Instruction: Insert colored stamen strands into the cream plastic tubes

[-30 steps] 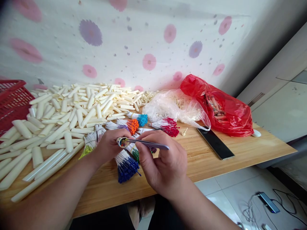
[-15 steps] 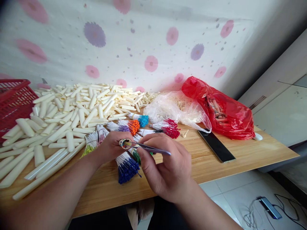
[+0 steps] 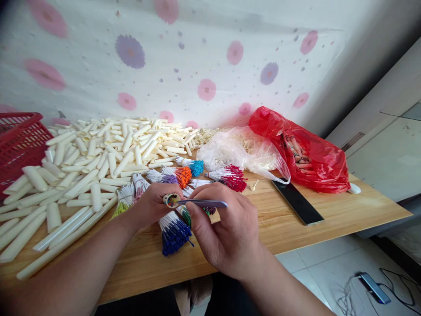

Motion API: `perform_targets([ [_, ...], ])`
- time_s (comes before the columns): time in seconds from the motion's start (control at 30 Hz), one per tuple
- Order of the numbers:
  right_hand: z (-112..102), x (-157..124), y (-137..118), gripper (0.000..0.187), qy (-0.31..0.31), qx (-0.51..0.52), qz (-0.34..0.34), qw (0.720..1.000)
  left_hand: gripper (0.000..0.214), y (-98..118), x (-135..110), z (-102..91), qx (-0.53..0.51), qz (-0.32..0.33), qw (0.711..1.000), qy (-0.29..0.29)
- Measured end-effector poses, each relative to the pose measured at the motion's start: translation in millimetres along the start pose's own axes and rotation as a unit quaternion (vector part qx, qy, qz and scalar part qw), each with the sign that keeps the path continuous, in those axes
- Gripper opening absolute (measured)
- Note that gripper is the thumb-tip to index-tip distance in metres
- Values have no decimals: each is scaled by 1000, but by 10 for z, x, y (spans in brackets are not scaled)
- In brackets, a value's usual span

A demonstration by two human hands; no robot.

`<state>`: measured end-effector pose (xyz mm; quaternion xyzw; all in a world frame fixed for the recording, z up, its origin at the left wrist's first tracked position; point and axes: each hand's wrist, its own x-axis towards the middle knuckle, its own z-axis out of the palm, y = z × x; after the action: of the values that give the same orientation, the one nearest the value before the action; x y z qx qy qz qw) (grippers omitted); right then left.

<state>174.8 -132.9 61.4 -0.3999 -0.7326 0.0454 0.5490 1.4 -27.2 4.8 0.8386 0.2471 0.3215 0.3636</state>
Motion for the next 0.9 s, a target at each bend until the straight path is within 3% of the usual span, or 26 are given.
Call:
perform_targets([
  [0.13, 2, 14, -13, 18, 13, 7, -13, 1000, 23, 2, 4, 7, -3, -2, 1000, 1],
  [0.5, -10, 15, 36, 15, -19, 2, 4, 1000, 30, 0, 15, 18, 6, -14, 1000, -18],
  [0.7, 2, -6, 17, 19, 0, 40, 7, 999, 34, 14, 20, 6, 8, -26, 999, -30],
  [0.8, -103, 9, 69, 18, 16, 36, 18, 999, 28, 3, 18, 12, 26, -38, 999, -23],
  [0.9, -338, -2, 244, 15, 58, -18, 35, 998, 20, -26, 14, 25, 50, -57, 997, -3],
])
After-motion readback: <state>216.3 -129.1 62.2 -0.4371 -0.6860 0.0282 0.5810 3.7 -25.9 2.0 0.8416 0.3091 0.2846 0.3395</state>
